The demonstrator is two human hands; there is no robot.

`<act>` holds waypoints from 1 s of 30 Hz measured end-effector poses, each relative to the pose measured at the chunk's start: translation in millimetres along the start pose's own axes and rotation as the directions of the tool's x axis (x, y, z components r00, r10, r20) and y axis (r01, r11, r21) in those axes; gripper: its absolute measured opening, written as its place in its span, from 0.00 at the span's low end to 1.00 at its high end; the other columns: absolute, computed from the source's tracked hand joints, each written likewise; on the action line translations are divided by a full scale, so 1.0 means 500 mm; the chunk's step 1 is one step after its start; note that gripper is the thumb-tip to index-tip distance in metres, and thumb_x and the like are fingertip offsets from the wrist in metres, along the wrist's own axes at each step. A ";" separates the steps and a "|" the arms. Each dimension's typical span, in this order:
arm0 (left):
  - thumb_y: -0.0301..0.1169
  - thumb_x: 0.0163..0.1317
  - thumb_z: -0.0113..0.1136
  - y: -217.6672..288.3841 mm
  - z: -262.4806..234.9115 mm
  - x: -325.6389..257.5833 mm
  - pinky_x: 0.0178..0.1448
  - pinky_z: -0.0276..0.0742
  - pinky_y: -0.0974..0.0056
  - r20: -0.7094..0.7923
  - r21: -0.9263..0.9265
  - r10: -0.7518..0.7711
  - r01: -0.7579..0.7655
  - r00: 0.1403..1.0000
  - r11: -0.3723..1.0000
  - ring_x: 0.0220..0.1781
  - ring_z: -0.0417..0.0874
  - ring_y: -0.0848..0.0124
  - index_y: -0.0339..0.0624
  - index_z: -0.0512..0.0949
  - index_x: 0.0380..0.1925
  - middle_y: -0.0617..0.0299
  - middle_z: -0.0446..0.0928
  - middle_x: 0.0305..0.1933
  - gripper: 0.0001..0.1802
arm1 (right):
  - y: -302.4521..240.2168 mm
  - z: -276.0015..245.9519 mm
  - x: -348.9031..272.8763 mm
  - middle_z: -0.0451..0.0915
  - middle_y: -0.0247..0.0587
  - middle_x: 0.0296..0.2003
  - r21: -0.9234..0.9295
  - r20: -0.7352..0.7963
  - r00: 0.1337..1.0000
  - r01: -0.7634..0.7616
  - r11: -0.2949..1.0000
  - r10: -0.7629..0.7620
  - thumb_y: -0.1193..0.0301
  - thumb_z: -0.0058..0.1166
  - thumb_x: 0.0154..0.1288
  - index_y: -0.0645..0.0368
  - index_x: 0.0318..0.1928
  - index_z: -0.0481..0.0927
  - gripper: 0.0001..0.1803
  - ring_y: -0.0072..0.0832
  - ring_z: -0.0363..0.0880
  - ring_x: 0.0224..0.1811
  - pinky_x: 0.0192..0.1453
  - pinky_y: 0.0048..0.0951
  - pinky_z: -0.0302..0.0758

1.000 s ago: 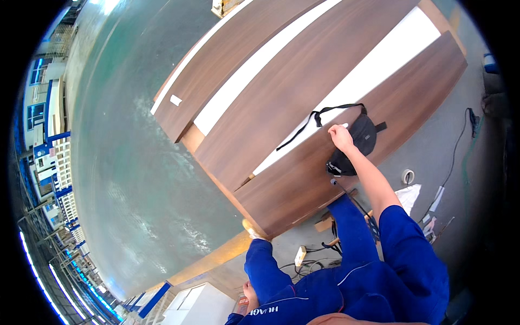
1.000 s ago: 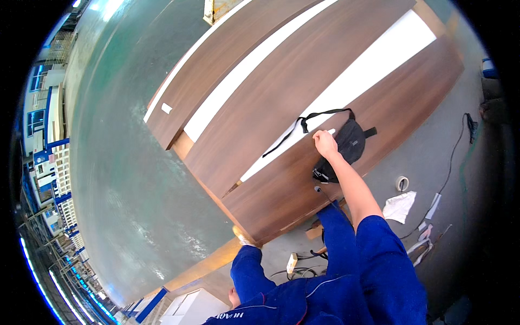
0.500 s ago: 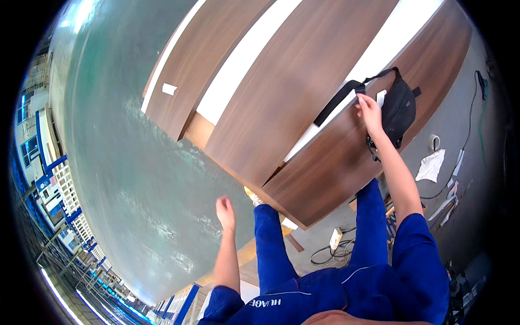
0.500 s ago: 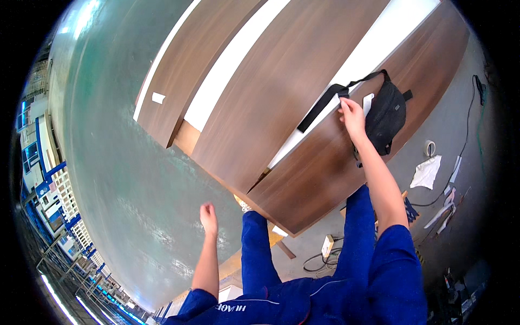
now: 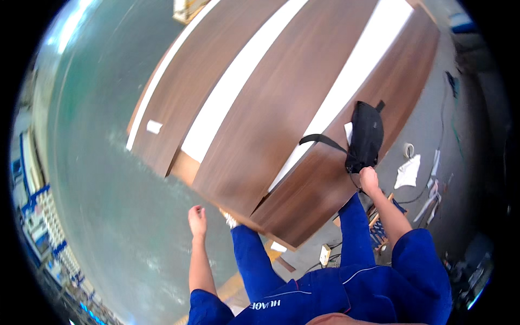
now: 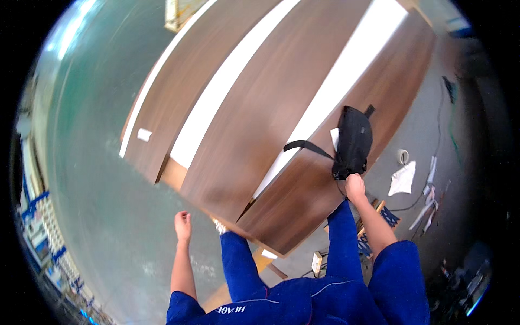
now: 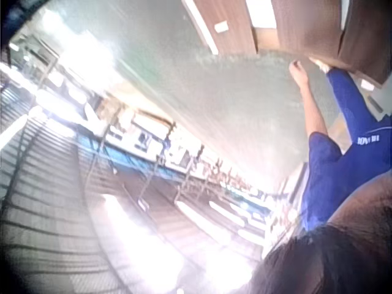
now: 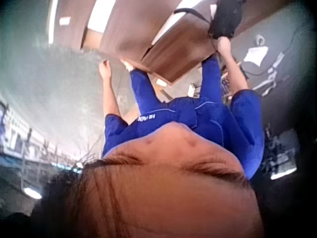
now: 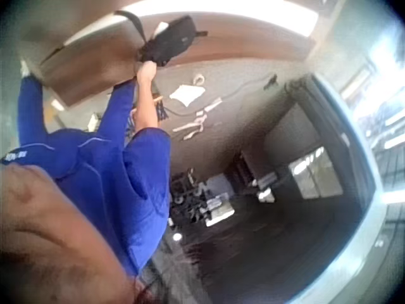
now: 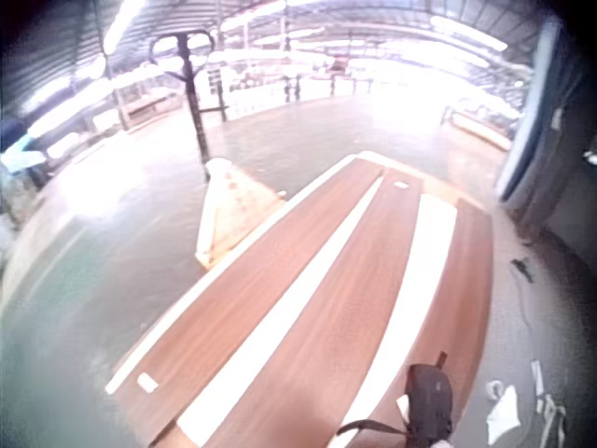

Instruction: The person sits on the factory floor and applies white tape strips to the edges of curved wooden panels. They use a small cutting tool to trim the tape and smooth it down, then lift and reposition the panels to continue taping other edges.

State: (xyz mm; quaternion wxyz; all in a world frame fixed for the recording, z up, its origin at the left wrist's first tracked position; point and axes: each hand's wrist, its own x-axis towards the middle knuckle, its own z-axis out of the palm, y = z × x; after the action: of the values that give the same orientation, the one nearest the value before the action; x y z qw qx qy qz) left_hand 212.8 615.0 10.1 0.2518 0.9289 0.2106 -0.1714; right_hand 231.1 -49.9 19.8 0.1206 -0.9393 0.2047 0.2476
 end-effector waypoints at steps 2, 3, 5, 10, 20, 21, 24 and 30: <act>0.36 0.58 0.62 -0.016 0.005 0.104 0.58 0.66 0.50 -0.021 0.233 0.192 -0.182 0.981 0.955 0.53 0.70 0.48 0.36 0.70 0.48 0.45 0.70 0.48 0.21 | 0.007 0.015 0.042 0.81 0.59 0.35 -0.160 0.177 0.971 -0.136 0.978 0.164 0.72 0.50 0.56 0.63 0.30 0.83 0.10 0.54 0.81 0.41 0.46 0.46 0.78; 0.37 0.57 0.64 -0.001 0.005 0.145 0.59 0.66 0.50 -0.051 0.275 0.214 -0.193 0.975 0.942 0.53 0.69 0.46 0.34 0.69 0.51 0.44 0.69 0.50 0.26 | -0.025 -0.004 0.044 0.82 0.57 0.35 -0.283 0.211 0.964 -0.097 0.954 0.160 0.71 0.50 0.56 0.62 0.30 0.84 0.10 0.51 0.82 0.40 0.45 0.44 0.79; 0.44 0.53 0.68 0.022 0.002 0.219 0.62 0.65 0.51 -0.081 0.297 0.301 -0.265 0.950 0.917 0.57 0.68 0.47 0.32 0.67 0.55 0.43 0.69 0.53 0.36 | -0.117 -0.038 0.067 0.83 0.53 0.34 -0.431 0.205 0.973 -0.008 0.902 0.106 0.69 0.50 0.57 0.60 0.30 0.84 0.11 0.46 0.83 0.40 0.44 0.41 0.80; 0.56 0.43 0.71 0.021 0.005 0.311 0.62 0.67 0.54 0.452 0.057 -0.073 0.053 0.889 0.997 0.59 0.71 0.52 0.32 0.69 0.55 0.43 0.71 0.55 0.47 | -0.444 -0.088 0.159 0.83 0.52 0.36 -0.327 0.015 0.987 0.154 0.933 -0.157 0.62 0.48 0.64 0.62 0.36 0.81 0.16 0.45 0.83 0.39 0.44 0.39 0.80; 0.63 0.63 0.40 0.063 0.104 0.399 0.57 0.68 0.52 0.378 -0.074 0.001 0.029 0.926 0.997 0.50 0.76 0.48 0.31 0.75 0.42 0.41 0.77 0.45 0.40 | -0.644 0.246 0.194 0.39 0.84 0.65 0.059 -0.220 0.970 -0.088 0.994 0.099 0.46 0.42 0.66 0.86 0.64 0.43 0.51 0.66 0.35 0.72 0.75 0.52 0.38; 0.64 0.63 0.38 0.098 0.094 0.400 0.56 0.66 0.52 0.374 -0.118 -0.071 0.124 0.925 0.985 0.49 0.76 0.47 0.28 0.74 0.43 0.36 0.77 0.42 0.42 | -0.648 0.251 0.180 0.32 0.83 0.66 0.003 -0.190 0.979 -0.070 0.998 0.069 0.42 0.41 0.65 0.85 0.65 0.39 0.54 0.66 0.26 0.72 0.74 0.54 0.31; 0.61 0.65 0.37 0.070 0.098 0.443 0.62 0.64 0.56 0.554 0.026 -0.099 0.102 0.827 0.994 0.58 0.74 0.52 0.31 0.72 0.54 0.42 0.75 0.55 0.41 | -0.654 0.237 0.163 0.29 0.81 0.67 -0.072 -0.097 0.993 -0.071 0.995 0.064 0.35 0.38 0.62 0.80 0.67 0.38 0.59 0.66 0.22 0.72 0.73 0.55 0.26; 0.63 0.51 0.59 0.102 0.088 0.413 0.53 0.72 0.55 0.557 0.008 0.006 -0.012 0.831 1.000 0.49 0.79 0.50 0.28 0.74 0.47 0.38 0.78 0.45 0.44 | -0.667 0.177 0.170 0.23 0.79 0.67 -0.149 0.167 0.974 -0.127 0.981 0.152 0.26 0.35 0.54 0.73 0.69 0.29 0.66 0.64 0.14 0.71 0.72 0.56 0.20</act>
State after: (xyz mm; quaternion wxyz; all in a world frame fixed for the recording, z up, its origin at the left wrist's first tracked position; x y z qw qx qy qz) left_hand 404.1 614.1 -93.4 0.2978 0.8412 0.1230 -0.4341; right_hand 410.1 247.4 -57.4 0.0555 -0.9027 0.2412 0.3519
